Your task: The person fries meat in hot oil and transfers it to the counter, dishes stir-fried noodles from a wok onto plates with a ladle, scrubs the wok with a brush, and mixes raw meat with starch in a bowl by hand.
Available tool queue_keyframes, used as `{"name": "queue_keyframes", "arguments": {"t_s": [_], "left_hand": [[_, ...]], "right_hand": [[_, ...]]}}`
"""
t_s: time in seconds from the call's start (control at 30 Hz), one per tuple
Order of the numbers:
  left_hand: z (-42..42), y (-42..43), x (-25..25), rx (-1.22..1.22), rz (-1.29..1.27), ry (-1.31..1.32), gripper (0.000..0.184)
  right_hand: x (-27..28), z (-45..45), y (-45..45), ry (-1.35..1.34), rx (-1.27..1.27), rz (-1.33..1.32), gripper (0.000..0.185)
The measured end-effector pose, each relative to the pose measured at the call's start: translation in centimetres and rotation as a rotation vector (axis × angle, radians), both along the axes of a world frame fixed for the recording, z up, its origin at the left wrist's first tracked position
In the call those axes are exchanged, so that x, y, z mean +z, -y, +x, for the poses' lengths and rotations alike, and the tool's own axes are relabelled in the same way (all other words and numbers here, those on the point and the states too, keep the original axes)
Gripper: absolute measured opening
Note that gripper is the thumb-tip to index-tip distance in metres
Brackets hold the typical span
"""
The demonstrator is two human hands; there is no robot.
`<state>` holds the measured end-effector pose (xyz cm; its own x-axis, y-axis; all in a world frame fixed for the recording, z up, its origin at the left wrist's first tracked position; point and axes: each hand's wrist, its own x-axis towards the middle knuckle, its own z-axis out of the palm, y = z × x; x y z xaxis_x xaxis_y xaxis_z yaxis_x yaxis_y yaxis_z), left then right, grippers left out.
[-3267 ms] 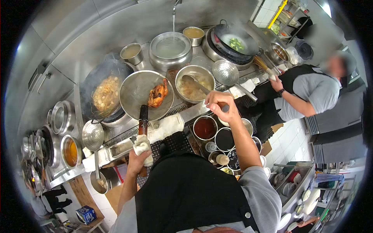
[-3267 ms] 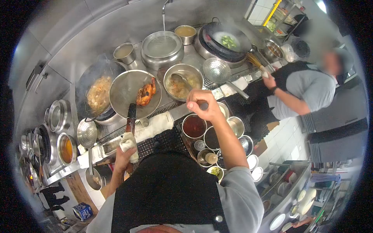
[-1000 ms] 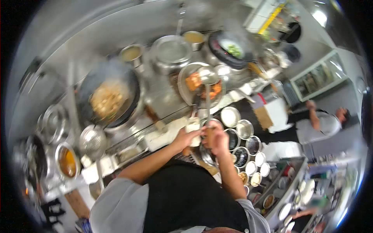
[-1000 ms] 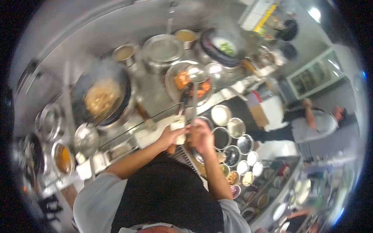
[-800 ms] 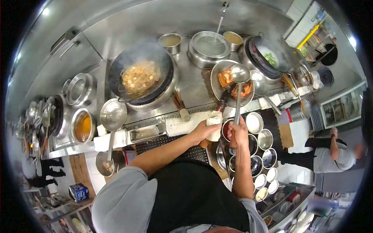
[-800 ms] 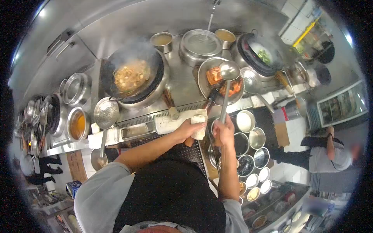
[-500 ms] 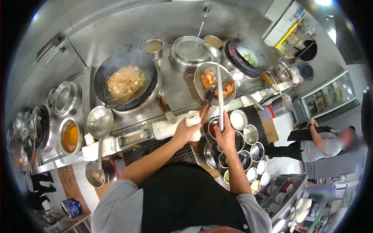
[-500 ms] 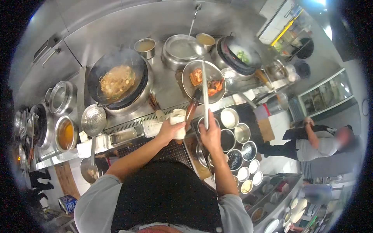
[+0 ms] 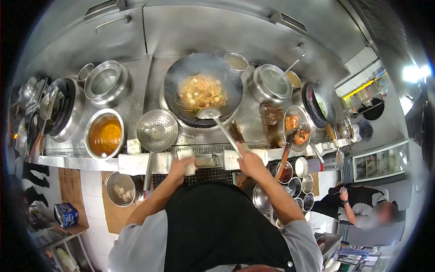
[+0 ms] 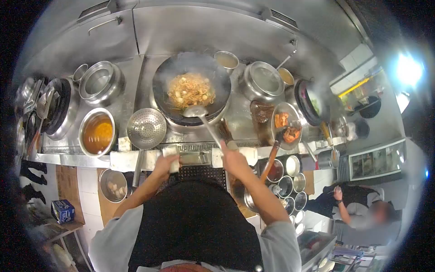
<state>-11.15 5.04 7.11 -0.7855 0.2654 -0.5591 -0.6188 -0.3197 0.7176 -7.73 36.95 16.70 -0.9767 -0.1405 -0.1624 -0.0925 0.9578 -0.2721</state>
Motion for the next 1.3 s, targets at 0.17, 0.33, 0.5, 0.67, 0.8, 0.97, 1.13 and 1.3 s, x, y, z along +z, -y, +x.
{"name": "queue_keyframes", "arguments": {"t_s": [0.17,0.33,0.5,0.67,0.8,0.97,1.13,1.3], "left_hand": [[-6.7,0.0,-0.5,0.312,0.079,-0.016,0.024],[-13.4,-0.6,0.9,0.125,0.101,0.08,0.048],[-17.3,-4.0,1.0,0.132,0.021,0.185,0.05],[-20.4,-6.3,-6.5,0.204,-0.022,0.169,0.021],[-13.9,-4.4,2.2,0.287,0.119,0.079,0.017],[-16.0,-3.2,-4.2,0.183,0.056,-0.043,0.016],[-5.2,2.9,-2.9,0.244,-0.005,0.043,0.018],[-10.2,-0.6,0.4,0.243,-0.128,-0.434,0.011]], "right_hand": [[-0.7,-14.7,3.2,-0.02,-0.079,0.166,0.07],[-5.6,-19.1,10.0,-0.018,-0.162,-0.091,0.075],[-2.9,-10.0,6.4,0.107,-0.194,-0.118,0.079],[1.1,-4.0,4.8,0.038,-0.236,-0.167,0.075],[7.4,-0.9,5.6,0.258,-0.172,-0.528,0.078],[-1.3,-6.9,4.9,0.295,-0.211,-0.498,0.08],[-2.9,-5.0,4.4,-0.112,-0.141,-0.572,0.081],[5.9,0.7,4.4,0.608,-0.293,-0.999,0.077]]}}
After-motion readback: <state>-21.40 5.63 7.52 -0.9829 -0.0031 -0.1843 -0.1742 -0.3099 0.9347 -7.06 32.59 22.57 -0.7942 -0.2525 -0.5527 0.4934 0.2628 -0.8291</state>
